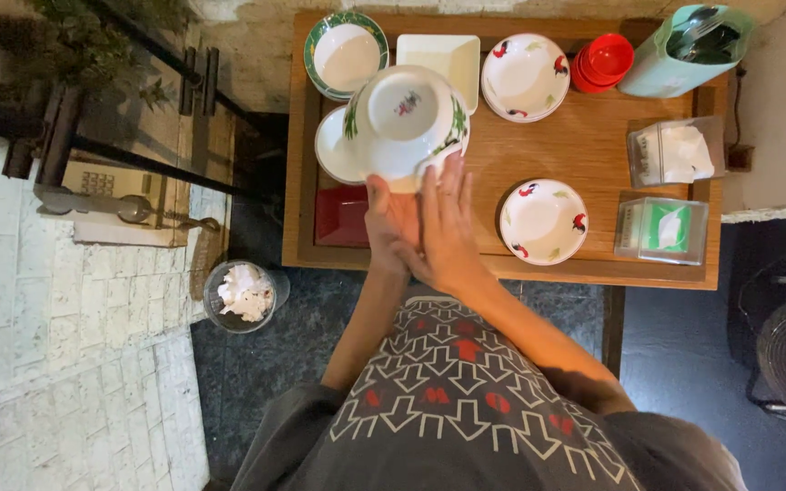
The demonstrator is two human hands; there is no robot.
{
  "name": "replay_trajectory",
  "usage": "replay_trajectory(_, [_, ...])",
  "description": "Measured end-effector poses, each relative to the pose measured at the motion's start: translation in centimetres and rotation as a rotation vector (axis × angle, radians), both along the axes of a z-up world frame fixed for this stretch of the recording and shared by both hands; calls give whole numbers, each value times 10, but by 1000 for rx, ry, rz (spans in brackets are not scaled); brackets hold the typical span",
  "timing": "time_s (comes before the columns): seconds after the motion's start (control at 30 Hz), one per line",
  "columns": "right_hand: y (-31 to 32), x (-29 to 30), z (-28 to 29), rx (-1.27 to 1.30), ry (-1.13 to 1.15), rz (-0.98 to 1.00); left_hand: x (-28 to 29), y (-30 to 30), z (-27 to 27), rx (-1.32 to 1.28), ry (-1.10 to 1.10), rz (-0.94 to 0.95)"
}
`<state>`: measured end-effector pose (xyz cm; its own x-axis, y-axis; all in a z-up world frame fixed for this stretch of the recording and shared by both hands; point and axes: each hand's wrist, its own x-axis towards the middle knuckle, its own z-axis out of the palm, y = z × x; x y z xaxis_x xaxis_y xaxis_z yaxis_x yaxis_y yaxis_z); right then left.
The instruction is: Wipe and dry ceramic bowls with a paper napkin at a counter.
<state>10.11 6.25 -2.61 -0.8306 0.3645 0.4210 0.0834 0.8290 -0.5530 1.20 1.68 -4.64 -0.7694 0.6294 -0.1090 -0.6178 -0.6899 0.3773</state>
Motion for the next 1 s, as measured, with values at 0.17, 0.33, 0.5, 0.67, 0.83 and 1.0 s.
replay_trajectory(0.17, [21,-4,7,14,-40,-23,-4,-8,-15,-25,-43,22])
replay_trajectory(0.33, [22,1,15,-243,-11,-109,0,-16,-23,-126,-98,123])
replay_trajectory(0.5, [9,9,-14,-147,125,7,-6,-21,-17,-72,-94,132])
replay_trajectory(0.67, [31,-3,14,-309,207,-42,-6,-23,-27,-108,-68,113])
replay_trajectory(0.83, [3,-3,-6,-218,158,-66,-5,-14,1,-120,-74,117])
replay_trajectory(1.0, [8,-9,-5,-91,-6,-91,2,-13,30,-153,-16,102])
